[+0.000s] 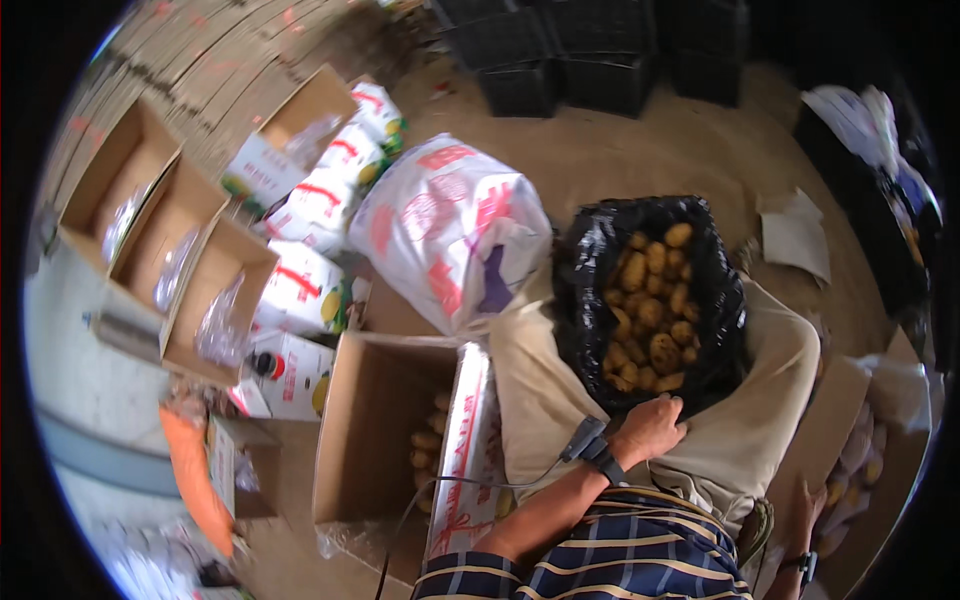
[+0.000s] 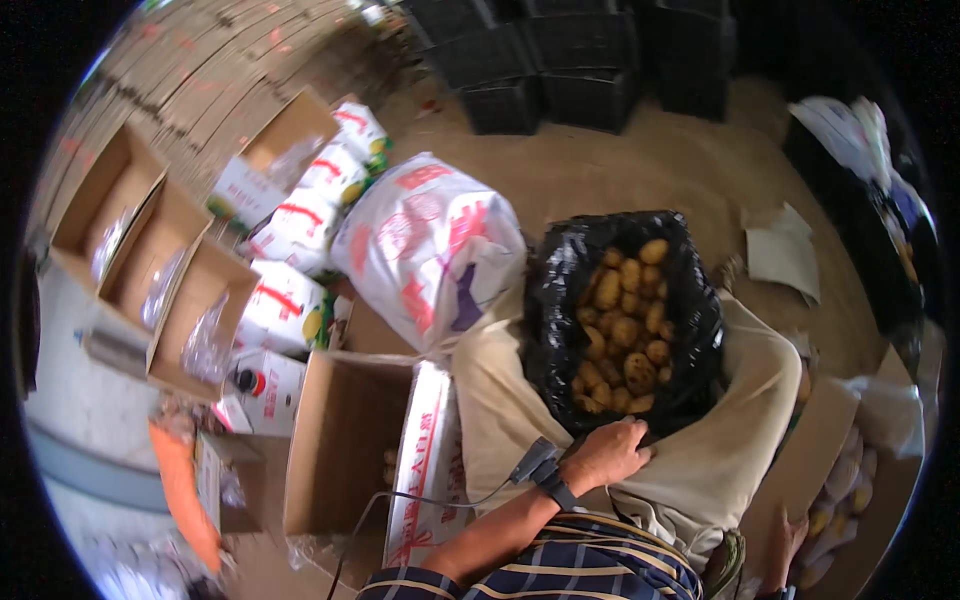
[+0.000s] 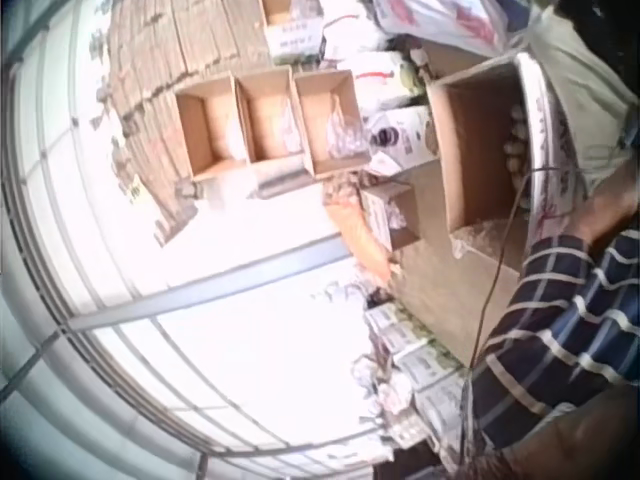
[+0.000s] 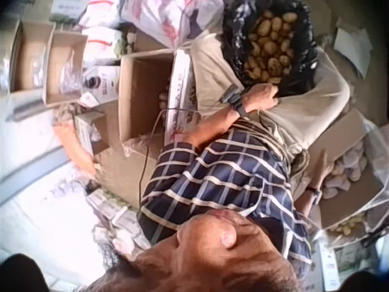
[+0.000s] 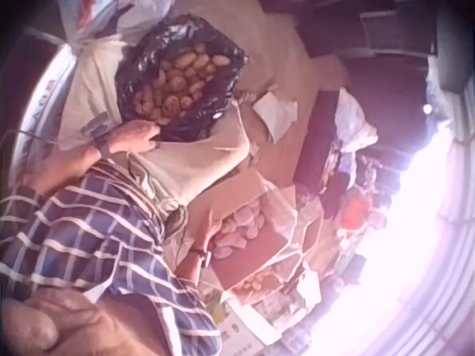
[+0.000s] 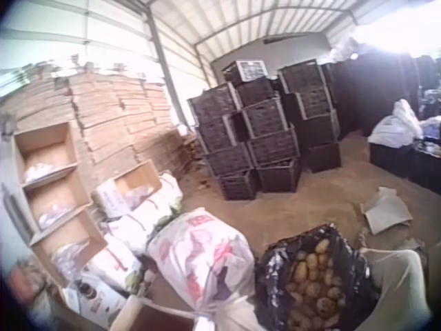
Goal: Sorting potatoes from a bag and wrapping them individually in paper before placing them in boxes.
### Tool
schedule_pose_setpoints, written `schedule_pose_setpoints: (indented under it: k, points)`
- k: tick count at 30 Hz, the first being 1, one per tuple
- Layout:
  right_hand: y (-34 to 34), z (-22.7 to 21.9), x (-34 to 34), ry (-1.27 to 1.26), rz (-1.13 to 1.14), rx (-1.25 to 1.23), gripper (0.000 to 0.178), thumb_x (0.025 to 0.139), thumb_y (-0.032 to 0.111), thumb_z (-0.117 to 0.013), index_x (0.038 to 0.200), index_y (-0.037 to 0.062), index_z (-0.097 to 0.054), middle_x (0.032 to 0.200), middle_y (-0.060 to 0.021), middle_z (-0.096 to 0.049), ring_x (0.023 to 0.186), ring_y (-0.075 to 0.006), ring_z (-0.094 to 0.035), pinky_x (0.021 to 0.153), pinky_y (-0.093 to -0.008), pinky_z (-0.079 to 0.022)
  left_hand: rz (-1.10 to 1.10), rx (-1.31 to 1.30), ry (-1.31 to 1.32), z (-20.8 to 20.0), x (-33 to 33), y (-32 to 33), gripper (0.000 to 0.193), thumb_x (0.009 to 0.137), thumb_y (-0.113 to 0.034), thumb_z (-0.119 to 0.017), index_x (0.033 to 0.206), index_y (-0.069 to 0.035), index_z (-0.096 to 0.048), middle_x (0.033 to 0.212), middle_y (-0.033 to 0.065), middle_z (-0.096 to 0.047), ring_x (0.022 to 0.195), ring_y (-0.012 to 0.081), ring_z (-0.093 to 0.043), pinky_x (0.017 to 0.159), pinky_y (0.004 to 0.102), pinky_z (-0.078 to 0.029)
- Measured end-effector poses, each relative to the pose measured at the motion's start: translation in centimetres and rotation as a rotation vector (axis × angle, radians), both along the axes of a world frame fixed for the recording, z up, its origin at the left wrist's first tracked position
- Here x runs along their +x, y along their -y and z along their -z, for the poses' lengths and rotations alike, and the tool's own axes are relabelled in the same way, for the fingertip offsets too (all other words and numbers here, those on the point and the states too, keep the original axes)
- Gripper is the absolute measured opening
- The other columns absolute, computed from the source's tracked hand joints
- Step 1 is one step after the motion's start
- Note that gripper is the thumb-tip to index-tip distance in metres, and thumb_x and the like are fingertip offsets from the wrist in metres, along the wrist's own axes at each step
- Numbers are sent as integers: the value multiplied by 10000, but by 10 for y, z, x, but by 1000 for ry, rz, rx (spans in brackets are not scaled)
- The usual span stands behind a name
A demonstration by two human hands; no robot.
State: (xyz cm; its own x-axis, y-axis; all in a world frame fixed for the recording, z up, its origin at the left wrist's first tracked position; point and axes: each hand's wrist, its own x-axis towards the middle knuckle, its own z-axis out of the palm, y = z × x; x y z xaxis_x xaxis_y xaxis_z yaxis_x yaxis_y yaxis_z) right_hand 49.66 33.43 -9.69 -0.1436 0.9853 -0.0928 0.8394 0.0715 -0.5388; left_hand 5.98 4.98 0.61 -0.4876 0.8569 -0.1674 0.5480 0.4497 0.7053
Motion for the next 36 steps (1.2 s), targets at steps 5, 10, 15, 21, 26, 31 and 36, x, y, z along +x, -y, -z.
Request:
schedule_pose_setpoints:
  k: [5, 10, 15, 21, 26, 31, 36]
  points:
    - [-24, 19, 9, -412, -108, -306, 483, 904, 220, -749, 1288, -61, -669, 1233, -178, -708, 1111, -294, -669, 950, -410, -526, -151, 147, -90, -19, -8, 10, 356, 864, -220, -744, 1091, 38, -650, 1074, 258, -682, 1006, 445, -684, 857, 512, -561]
    - [-38, 75, 47, 245, -275, 235, 516, 859, 231, -742, 1309, -5, -653, 1247, -219, -704, 1149, -412, -653, 1013, -467, -507, -79, -117, -357, 15, -11, 3, 315, 794, -139, -796, 1065, -25, -680, 1087, 188, -676, 1048, 409, -689, 847, 498, -584]
    - [-7, 88, 42, 290, -121, 178, 487, 873, 261, -725, 1288, 22, -640, 1296, -238, -668, 1219, -415, -610, 1051, -489, -485, 233, -301, -623, 55, -26, -15, 278, 743, -191, -819, 974, -70, -721, 977, 154, -723, 999, 351, -711, 788, 460, -599]
    - [35, -9, -14, -53, -1, -21, 361, 871, 196, -718, 1141, -42, -695, 1031, -277, -723, 1007, -454, -698, 878, -482, -540, 712, -682, -510, 91, -62, -57, 105, 739, -215, -766, 808, -140, -745, 868, 113, -753, 841, 289, -743, 754, 403, -582]
    - [43, -42, -49, -322, 331, -301, 440, 974, 306, -667, 1271, -18, -661, 1138, -235, -730, 1006, -372, -709, 873, -398, -546, 942, -655, -252, 127, -82, -53, 160, 779, -253, -712, 825, -121, -790, 847, 122, -762, 779, 304, -750, 677, 490, -558]
    - [45, -32, -67, 61, 439, -239, 405, 955, 257, -699, 1254, -16, -670, 1121, -216, -740, 1009, -330, -713, 878, -401, -546, 1140, -659, 187, 121, -95, -55, 160, 813, -200, -682, 858, -86, -785, 767, 149, -720, 636, 324, -677, 568, 555, -494]
    - [49, -39, -65, 249, 524, -258, 376, 937, 208, -731, 1237, -13, -679, 1104, -197, -750, 1013, -288, -717, 883, -404, -547, 1062, -772, 336, 94, -102, -85, 196, 812, -223, -681, 867, -62, -778, 814, 177, -728, 709, 356, -699, 639, 523, -534]
